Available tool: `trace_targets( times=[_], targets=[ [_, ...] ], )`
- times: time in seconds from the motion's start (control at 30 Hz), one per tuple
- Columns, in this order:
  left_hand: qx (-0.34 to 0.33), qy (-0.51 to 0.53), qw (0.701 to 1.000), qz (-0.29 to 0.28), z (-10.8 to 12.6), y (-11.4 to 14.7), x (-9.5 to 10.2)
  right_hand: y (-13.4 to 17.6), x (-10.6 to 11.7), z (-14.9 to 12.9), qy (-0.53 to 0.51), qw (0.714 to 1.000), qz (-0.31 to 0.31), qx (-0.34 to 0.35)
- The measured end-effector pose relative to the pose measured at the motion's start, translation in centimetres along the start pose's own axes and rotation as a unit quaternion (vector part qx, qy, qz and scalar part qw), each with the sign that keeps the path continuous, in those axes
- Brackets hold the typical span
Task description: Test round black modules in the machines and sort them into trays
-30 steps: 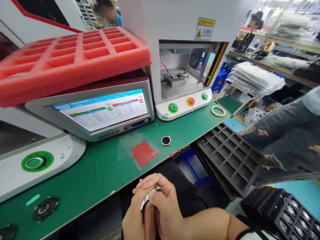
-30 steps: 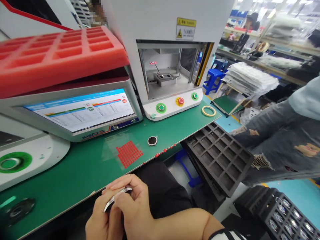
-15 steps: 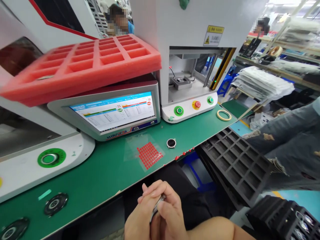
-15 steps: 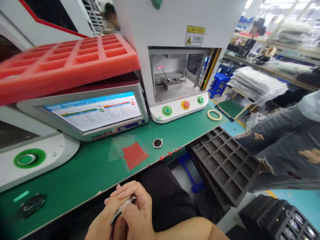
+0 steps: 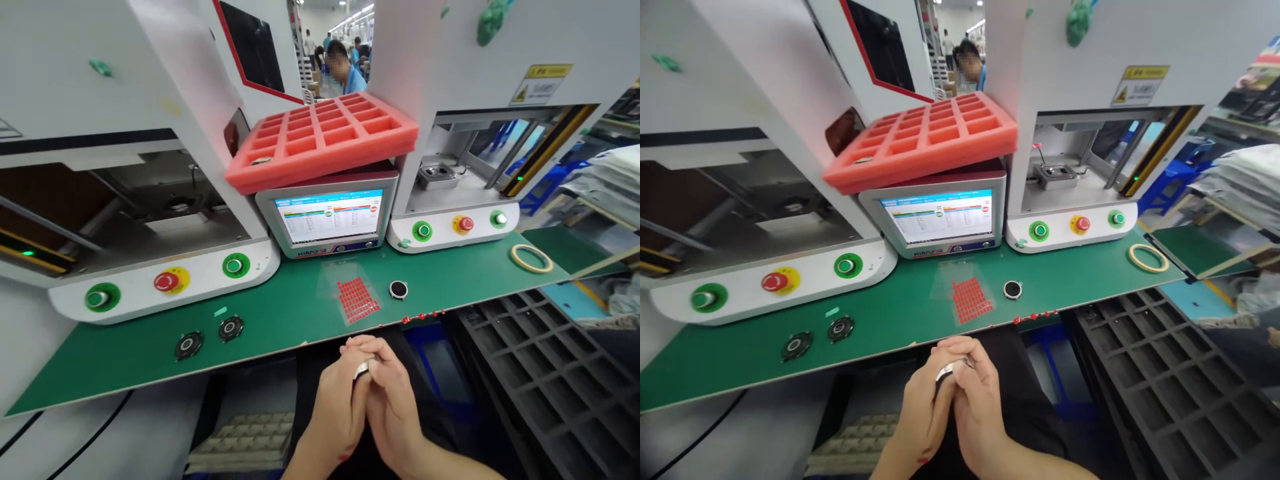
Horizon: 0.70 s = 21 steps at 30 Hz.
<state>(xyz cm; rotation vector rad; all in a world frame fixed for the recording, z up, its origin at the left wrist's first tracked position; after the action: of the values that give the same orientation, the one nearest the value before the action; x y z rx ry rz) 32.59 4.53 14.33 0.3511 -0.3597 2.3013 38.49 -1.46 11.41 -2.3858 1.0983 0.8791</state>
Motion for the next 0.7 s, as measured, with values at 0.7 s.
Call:
trace_targets(
  times=[0.7],
  targets=[
    [0.249, 0.553, 0.770, -0.199, -0.3, 1.3, -2.1, -1.6, -0.9, -5.0, 0.171, 0.848, -0.395, 0.308]
  ],
)
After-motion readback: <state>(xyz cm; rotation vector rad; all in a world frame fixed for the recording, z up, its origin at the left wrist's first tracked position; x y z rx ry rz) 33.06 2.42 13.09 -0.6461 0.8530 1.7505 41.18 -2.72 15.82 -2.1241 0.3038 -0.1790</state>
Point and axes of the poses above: each hand's wrist, its own y-axis away from the middle knuckle, its own x-axis out of the back of the hand, z = x × y, the point moved 6 cm from there along -y, towards the middle knuckle, and after that the axes turned 15 degrees about x, right-handed, at the moved point
